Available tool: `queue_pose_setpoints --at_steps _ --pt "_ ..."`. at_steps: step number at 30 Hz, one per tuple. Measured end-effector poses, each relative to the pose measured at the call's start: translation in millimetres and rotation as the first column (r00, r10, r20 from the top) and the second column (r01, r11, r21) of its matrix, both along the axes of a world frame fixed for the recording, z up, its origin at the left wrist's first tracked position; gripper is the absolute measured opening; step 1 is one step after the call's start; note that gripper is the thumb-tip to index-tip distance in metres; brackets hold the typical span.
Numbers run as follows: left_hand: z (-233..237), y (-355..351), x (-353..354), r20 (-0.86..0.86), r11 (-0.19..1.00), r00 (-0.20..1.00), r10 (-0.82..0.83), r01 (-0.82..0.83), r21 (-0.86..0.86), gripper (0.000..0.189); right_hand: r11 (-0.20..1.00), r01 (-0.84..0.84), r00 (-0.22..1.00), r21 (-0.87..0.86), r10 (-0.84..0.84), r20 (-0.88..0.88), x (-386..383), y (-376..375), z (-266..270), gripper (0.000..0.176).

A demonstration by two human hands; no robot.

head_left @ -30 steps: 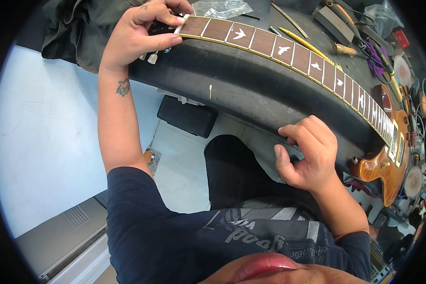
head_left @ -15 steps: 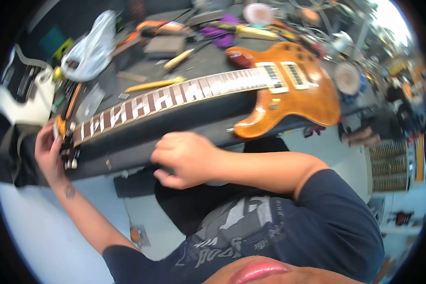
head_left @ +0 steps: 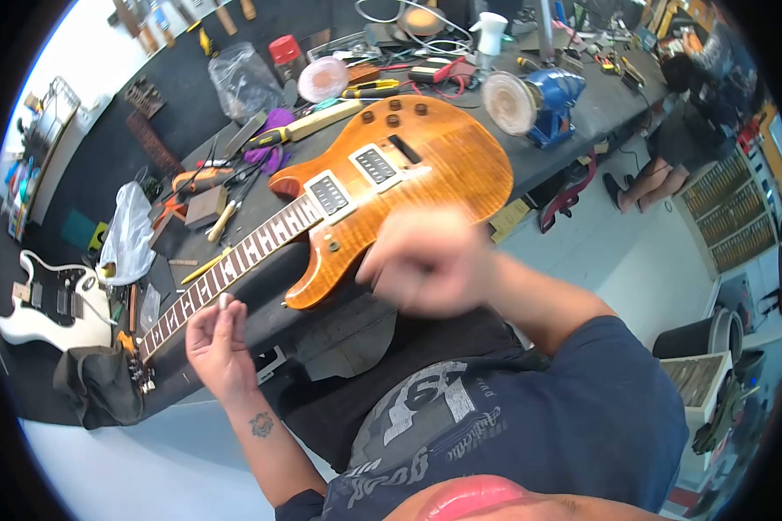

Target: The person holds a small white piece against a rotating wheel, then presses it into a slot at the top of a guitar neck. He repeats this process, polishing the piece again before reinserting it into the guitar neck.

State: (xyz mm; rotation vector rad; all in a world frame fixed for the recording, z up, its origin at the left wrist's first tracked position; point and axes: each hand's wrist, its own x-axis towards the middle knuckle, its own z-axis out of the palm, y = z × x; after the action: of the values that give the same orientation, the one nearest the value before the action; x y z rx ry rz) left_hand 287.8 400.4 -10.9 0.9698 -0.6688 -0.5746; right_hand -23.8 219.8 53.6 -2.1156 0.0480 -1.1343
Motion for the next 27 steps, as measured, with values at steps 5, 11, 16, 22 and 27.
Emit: queue_pose_setpoints --at_steps 5,11,16,22,27 --pt "19.0 -79.8 -70.5 -0.018 0.956 0.965 -0.263 0.264 0.126 0.025 0.42 0.805 0.399 0.42 -0.906 0.141 -157.6 -172.0 -70.0 0.019" --pt "47.7 -204.7 -174.9 0.088 0.854 0.874 -0.478 0.439 0.278 0.025 0.421 0.785 0.457 0.455 -0.889 0.033 -256.1 -262.7 -123.3 0.032" --pt "47.6 -281.5 -216.1 0.12 0.786 0.801 -0.586 0.527 0.323 0.024 0.59 0.559 0.665 0.583 -0.739 0.11 -268.7 -266.2 -140.2 0.034" --pt "48.5 -301.2 -243.0 0.072 0.755 0.791 -0.608 0.548 0.36 0.022 0.458 0.549 0.646 0.699 -0.763 -0.007 -271.0 -262.3 -121.9 0.024" --pt "49.1 -301.5 -249.5 -0.001 0.743 0.791 -0.611 0.574 0.343 0.015 0.43 0.563 0.657 0.706 -0.75 -0.068 -277.4 -269.1 -118.0 0.019"
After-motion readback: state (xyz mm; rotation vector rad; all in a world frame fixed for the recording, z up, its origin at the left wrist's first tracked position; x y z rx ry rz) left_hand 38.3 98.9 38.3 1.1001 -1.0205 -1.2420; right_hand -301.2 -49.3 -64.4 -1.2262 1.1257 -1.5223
